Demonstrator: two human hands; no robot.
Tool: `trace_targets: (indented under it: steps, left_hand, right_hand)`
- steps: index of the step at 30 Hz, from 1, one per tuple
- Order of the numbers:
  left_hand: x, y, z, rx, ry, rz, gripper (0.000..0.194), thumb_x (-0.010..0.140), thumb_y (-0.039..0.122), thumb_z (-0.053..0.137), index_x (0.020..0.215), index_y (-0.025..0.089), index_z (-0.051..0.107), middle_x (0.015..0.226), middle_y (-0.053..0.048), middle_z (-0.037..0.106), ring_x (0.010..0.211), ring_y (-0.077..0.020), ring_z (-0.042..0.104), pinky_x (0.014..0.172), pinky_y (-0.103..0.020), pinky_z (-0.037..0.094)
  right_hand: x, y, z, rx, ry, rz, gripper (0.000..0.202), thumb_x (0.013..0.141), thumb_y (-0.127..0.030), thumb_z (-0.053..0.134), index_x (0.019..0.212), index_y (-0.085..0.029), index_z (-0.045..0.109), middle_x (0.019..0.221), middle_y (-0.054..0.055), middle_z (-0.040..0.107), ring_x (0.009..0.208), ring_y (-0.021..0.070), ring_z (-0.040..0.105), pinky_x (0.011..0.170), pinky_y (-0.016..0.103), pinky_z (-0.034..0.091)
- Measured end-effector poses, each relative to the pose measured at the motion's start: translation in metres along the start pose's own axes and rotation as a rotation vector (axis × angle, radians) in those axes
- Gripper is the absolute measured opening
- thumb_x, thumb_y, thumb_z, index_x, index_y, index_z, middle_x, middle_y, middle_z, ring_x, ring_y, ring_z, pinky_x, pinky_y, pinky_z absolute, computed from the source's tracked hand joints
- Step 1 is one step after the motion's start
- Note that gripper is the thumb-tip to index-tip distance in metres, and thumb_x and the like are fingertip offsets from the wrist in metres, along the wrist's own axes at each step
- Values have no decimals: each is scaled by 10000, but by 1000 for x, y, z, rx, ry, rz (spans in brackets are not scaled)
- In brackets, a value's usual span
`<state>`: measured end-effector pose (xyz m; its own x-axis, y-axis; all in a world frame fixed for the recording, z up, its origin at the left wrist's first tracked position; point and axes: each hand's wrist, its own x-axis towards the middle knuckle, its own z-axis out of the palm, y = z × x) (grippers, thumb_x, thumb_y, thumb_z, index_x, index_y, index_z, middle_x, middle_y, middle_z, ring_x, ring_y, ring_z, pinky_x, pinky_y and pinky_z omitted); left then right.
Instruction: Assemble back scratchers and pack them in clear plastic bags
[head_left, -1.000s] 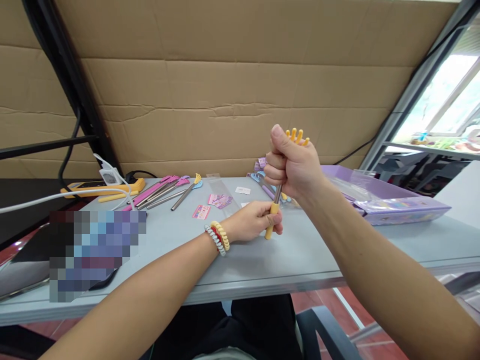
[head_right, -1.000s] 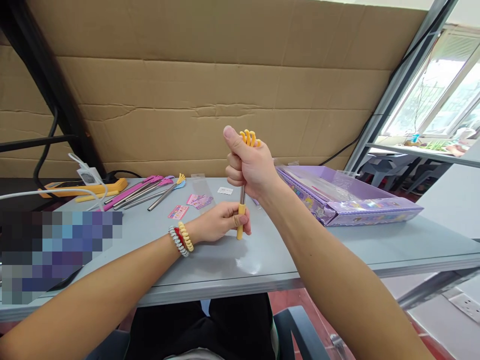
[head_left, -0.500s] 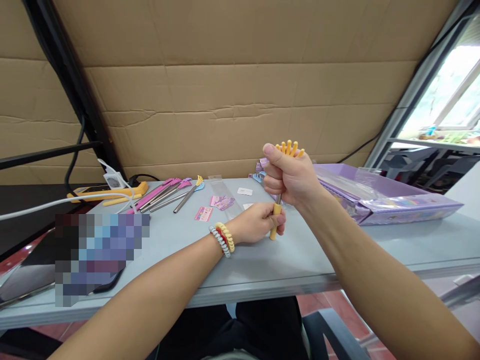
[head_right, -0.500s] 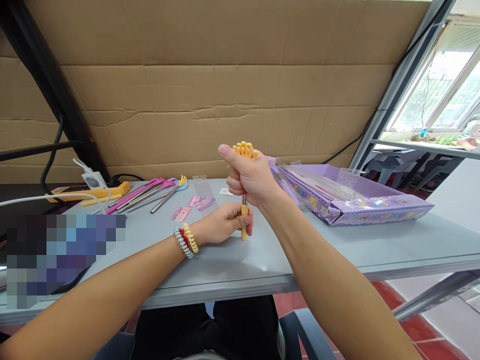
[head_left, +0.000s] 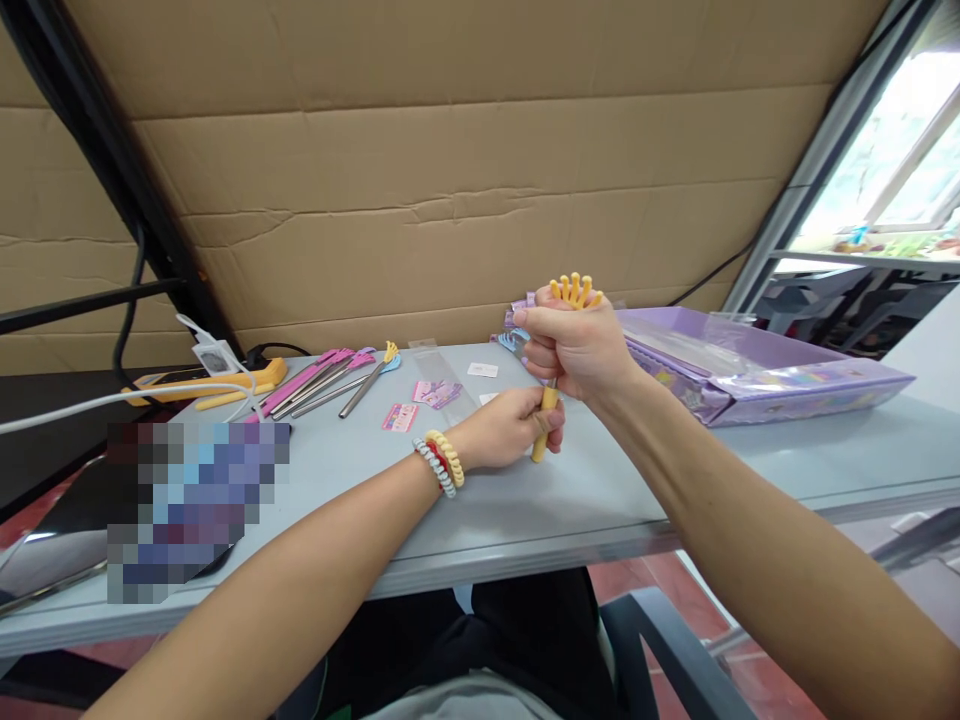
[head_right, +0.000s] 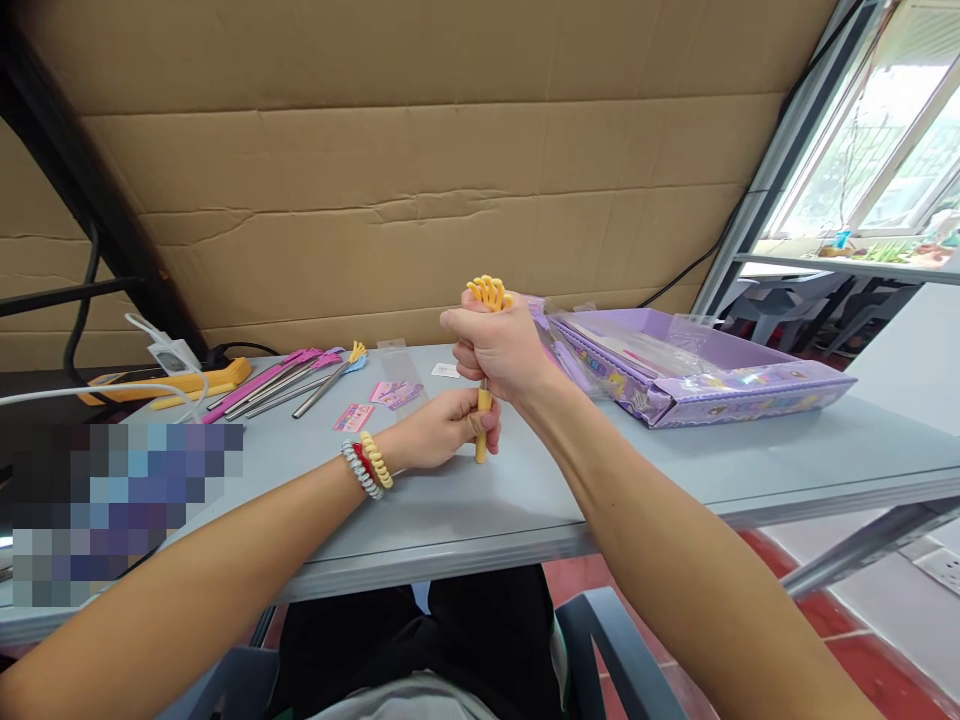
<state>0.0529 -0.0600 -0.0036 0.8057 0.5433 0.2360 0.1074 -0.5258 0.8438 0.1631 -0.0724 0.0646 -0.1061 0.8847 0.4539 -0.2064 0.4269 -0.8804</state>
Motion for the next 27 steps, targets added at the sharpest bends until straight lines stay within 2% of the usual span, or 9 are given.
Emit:
trace_targets:
  steps: [4, 12, 15, 18, 20, 23, 25, 27]
  left_hand:
    - [-1, -1, 0, -6, 0, 2, 244, 896, 306, 394, 720, 160, 478, 721, -21, 591, 662, -104, 532, 686, -262, 452]
    - [-1, -1, -1, 31, -3, 17, 292, 896, 311, 381, 692, 152, 517, 722, -35, 593, 665, -114, 528, 685, -268, 444]
    - [1, -4, 0, -2, 18, 8, 283, 890, 339, 388, 711, 156, 508, 740, -44, 606, 666, -117, 538, 692, -277, 454]
    - [2, -5, 1, -35, 40, -9, 305, 885, 379, 394, 721, 150, 511, 741, -55, 609, 653, -120, 547, 674, -281, 465]
    - [2, -3, -1, -89, 55, -38, 314, 877, 400, 409, 715, 147, 499, 725, -57, 600, 648, -125, 562, 643, -275, 469]
    - [1, 2, -7, -196, 113, -88, 292, 858, 417, 451, 744, 150, 469, 702, -36, 575, 639, -131, 591, 593, -258, 469]
    - [0, 4, -13, -252, 152, -97, 271, 851, 416, 469, 784, 154, 462, 696, -16, 558, 623, -127, 595, 588, -262, 474]
    - [-1, 3, -19, -296, 186, -96, 255, 848, 410, 478, 815, 159, 458, 681, -2, 546, 605, -125, 593, 592, -277, 482]
  right_hand:
    - [0, 2, 2, 12, 17, 16, 362, 651, -115, 665, 607, -229, 323, 467, -86, 145, 350, 31, 180, 320, 229, 175]
    - [-6, 3, 6, 38, 33, 38, 429, 639, -92, 646, 601, -226, 241, 483, -92, 114, 362, 19, 116, 336, 222, 93]
    - [-4, 3, 5, 61, 33, 52, 440, 626, -118, 656, 597, -224, 230, 462, -98, 131, 359, 21, 118, 336, 215, 88]
    - [2, 1, -1, 114, -46, 123, 465, 632, -209, 668, 584, -216, 206, 433, -106, 147, 348, 18, 117, 336, 198, 91]
    - [7, -1, -7, 141, -127, 197, 451, 655, -320, 659, 574, -210, 229, 414, -101, 192, 341, 28, 174, 336, 194, 160]
    - [17, -6, -17, 150, -181, 226, 364, 681, -466, 613, 611, -203, 372, 450, -62, 380, 399, 78, 385, 416, 237, 361]
    - [25, -7, -24, 150, -168, 180, 329, 683, -493, 605, 701, -190, 477, 549, -24, 513, 488, 109, 497, 507, 264, 435]
    - [34, -6, -28, 144, -142, 134, 321, 683, -474, 613, 778, -179, 529, 638, 1, 586, 539, 118, 540, 537, 261, 448]
